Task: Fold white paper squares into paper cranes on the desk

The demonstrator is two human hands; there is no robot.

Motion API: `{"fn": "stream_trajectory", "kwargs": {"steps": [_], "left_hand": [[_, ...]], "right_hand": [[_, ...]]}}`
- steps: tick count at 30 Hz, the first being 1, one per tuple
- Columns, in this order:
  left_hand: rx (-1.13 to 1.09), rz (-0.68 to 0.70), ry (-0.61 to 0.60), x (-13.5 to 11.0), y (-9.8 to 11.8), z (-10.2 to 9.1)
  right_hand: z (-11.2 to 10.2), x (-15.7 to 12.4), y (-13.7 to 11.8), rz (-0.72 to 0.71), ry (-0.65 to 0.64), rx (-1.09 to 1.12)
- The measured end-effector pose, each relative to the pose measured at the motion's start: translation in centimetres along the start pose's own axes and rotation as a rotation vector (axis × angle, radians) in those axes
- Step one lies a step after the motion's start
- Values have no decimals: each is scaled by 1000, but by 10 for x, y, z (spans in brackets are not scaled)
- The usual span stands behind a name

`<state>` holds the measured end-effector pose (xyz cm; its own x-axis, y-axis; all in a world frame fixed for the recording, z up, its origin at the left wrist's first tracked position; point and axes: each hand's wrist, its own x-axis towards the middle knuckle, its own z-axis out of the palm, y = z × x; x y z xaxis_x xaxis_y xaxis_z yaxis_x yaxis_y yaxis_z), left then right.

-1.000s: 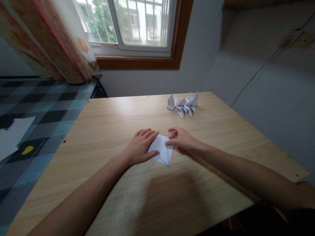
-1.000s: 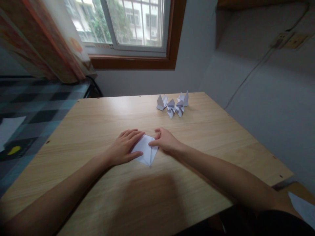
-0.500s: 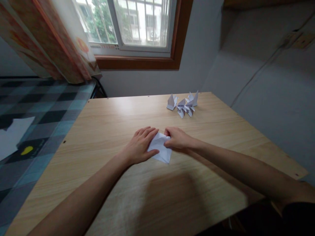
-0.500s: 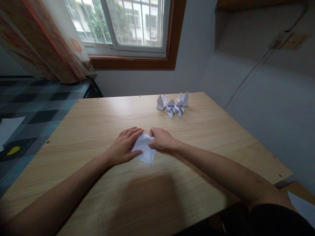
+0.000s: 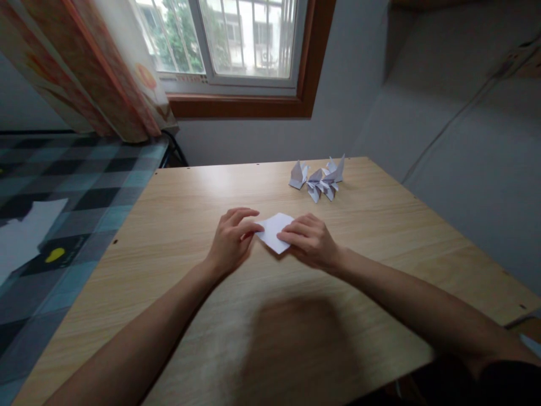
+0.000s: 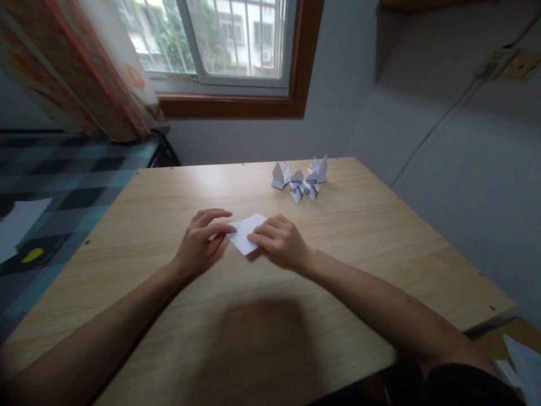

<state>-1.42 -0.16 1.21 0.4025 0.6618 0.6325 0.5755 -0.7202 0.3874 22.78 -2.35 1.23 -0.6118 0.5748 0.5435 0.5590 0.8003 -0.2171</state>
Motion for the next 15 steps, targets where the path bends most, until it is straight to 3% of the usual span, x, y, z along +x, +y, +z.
{"fn": "stream_trajectory", "kwargs": {"steps": [4, 9, 12, 15], "left_hand": [[158, 53, -130, -4, -5, 3], [178, 139, -435, -4, 6, 4], [202, 140, -509, -3, 10, 2], [221, 126, -555, -3, 10, 1]], "right_hand": [[10, -11, -10, -44, -174, -142], [11, -4, -13, 106, -151, 33], [17, 1, -2, 159, -201, -10], [22, -1, 10, 115, -349, -55]]}}
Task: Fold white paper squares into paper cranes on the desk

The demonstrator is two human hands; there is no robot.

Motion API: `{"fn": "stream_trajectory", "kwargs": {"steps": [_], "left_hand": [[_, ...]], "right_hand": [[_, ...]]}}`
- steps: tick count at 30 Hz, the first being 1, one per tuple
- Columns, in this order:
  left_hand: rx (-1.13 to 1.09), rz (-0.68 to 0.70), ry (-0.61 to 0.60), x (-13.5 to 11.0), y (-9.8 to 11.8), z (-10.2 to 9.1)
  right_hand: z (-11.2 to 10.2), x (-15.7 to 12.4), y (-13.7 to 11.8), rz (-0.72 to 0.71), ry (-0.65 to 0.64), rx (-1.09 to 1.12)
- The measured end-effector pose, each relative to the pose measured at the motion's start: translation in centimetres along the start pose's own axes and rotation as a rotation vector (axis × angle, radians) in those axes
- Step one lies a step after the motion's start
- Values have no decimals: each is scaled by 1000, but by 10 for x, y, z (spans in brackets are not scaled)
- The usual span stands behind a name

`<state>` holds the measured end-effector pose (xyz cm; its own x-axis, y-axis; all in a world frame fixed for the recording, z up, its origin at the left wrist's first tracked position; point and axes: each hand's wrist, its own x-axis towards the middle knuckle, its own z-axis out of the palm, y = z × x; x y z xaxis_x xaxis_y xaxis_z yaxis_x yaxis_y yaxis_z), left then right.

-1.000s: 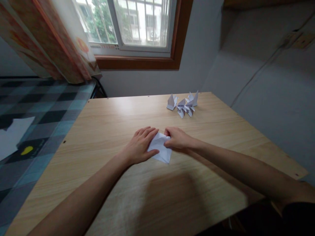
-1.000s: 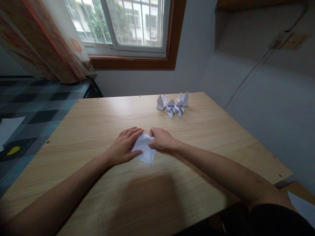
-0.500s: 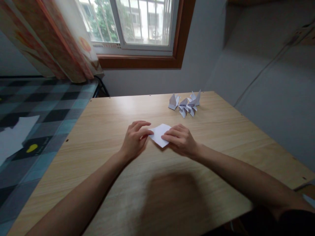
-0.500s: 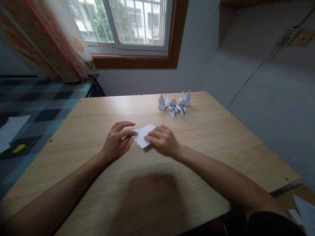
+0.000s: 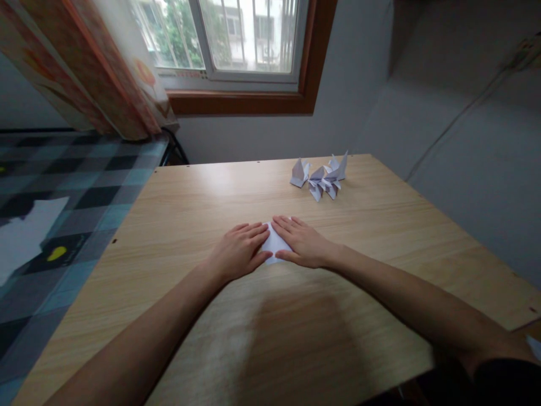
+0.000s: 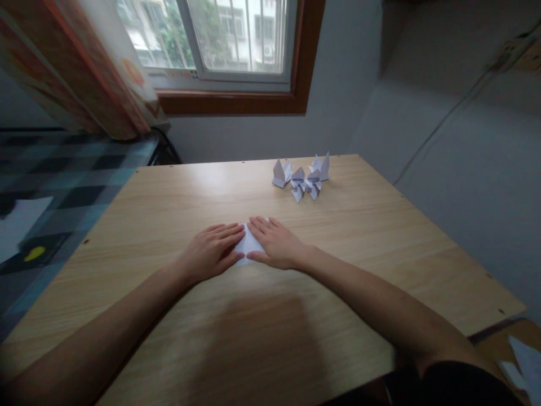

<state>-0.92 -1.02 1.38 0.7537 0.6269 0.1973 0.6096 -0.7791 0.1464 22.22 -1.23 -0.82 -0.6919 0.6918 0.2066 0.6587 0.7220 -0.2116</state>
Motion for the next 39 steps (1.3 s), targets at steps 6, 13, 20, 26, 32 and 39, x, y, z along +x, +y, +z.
{"fn": "stream_trajectory", "kwargs": {"steps": [6, 13, 20, 26, 32, 39], "left_hand": [[33, -18, -85, -3, 1, -4], [67, 22, -64, -7, 6, 0], [96, 90, -1, -6, 6, -1], [138, 213, 38, -5, 6, -4], [204, 271, 67, -3, 6, -1], [157, 276, 122, -4, 4, -1]], "right_hand": [[-3, -26, 14, 67, -67, -41], [-12, -46, 12, 12, 165, -65], [-14, -39, 3, -175, 281, -140], [-14, -41, 3, -222, 249, -172], [-15, -42, 3, -266, 189, -164], [-11, -43, 0, -285, 186, -148]]}}
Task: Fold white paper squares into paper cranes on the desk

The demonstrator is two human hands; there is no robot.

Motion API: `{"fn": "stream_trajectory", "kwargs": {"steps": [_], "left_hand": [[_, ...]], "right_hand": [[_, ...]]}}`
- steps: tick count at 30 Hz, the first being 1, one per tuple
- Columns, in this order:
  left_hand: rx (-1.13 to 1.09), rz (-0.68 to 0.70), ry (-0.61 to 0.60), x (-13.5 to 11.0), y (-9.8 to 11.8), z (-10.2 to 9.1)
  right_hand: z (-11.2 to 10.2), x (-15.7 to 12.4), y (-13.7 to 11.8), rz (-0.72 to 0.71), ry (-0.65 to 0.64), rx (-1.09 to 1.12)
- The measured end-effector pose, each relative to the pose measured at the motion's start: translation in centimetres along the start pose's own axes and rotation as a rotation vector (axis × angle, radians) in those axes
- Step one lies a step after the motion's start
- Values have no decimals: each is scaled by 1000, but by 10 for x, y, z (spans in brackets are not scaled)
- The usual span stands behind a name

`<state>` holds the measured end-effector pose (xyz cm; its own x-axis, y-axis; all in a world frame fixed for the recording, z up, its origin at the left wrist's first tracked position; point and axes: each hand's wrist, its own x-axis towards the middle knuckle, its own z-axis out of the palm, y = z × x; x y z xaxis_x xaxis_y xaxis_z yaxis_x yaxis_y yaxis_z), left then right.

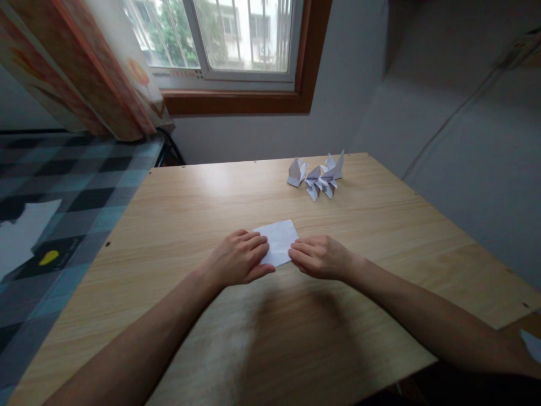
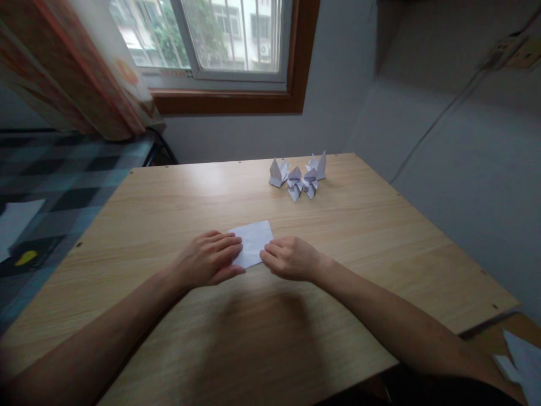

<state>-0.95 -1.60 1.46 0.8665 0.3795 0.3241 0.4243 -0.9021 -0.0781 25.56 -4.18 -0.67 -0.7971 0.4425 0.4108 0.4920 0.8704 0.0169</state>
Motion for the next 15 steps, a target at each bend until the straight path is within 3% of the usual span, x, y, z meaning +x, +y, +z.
{"fn": "stream_trajectory", "kwargs": {"steps": [5, 12, 15], "left_hand": [[-40, 14, 10, -1, -2, -1], [-106, -287, 84, 6, 0, 8], [-57, -314, 90, 8, 3, 8]], "right_hand": [[0, 3, -3, 87, 20, -19], [2, 12, -9, 313, 126, 68], [4, 10, -6, 278, 150, 143]]}}
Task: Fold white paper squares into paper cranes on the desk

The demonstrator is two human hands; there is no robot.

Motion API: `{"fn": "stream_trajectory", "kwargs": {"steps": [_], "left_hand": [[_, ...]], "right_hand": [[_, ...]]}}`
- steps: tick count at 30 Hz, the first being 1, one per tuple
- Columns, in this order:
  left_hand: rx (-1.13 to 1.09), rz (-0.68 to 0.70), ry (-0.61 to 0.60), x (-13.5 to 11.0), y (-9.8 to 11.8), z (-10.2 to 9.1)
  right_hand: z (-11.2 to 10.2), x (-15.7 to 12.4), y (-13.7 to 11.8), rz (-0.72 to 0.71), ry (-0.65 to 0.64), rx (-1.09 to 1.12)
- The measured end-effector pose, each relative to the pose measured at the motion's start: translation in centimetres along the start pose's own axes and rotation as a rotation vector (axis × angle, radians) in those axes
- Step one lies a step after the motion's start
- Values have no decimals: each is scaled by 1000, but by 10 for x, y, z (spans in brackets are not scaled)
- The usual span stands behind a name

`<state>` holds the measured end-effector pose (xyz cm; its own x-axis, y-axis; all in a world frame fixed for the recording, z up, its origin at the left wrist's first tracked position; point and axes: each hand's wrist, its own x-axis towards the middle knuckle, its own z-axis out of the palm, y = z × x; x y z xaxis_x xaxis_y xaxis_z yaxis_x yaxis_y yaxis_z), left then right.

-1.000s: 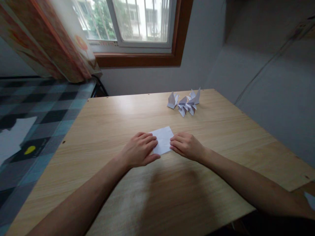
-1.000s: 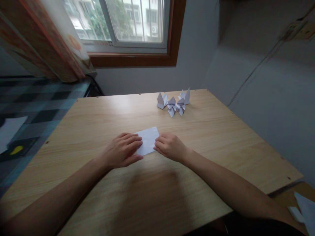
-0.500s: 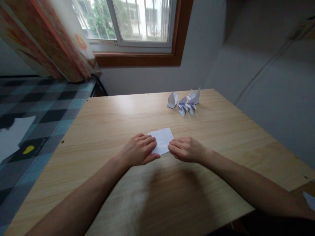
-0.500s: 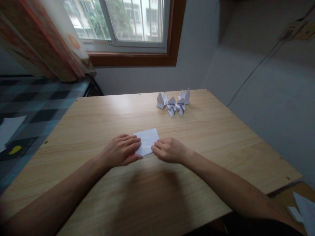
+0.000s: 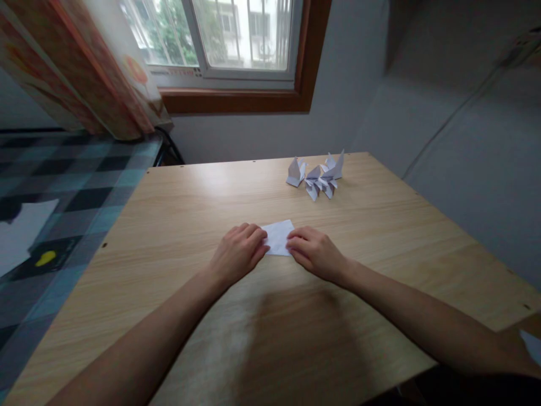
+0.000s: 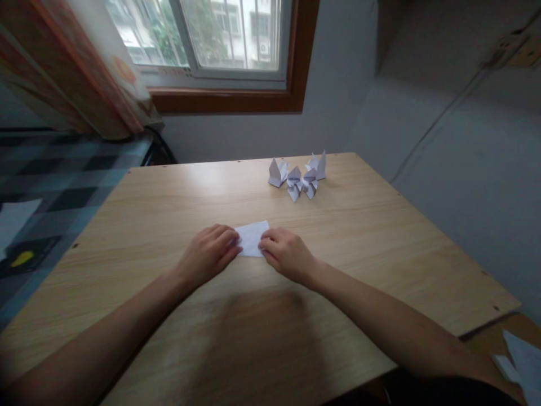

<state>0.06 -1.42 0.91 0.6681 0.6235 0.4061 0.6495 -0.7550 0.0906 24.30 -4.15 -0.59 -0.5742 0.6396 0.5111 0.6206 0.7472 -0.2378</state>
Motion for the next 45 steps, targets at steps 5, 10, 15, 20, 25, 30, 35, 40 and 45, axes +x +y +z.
{"fn": "stream_trajectory", "kwargs": {"steps": [5, 10, 15, 20, 25, 30, 35, 40, 45], "left_hand": [[133, 264, -60, -1, 3, -4], [201, 254, -142, -1, 5, -9], [98, 152, -166, -3, 2, -11], [26, 117, -233, -4, -2, -10], [-14, 121, -273, -4, -5, -11], [-32, 117, -261, -6, -7, -10], [-15, 120, -279, -6, -7, -9], [-65, 107, -274, -5, -6, -11], [-95, 108, -270, -4, -8, -12]], "right_hand": [[-5, 0, -1, -101, -62, -34], [-4, 0, -23, -158, -137, -42], [5, -3, -30, -323, -180, 220], [1, -6, -6, -40, -47, 256], [-5, -4, 15, 120, -20, 310], [-5, 2, 18, 9, -59, 296], [-9, 5, 21, 12, -86, 311], [-11, 10, 19, 166, -66, 422], [-3, 21, 14, 384, -35, 608]]}}
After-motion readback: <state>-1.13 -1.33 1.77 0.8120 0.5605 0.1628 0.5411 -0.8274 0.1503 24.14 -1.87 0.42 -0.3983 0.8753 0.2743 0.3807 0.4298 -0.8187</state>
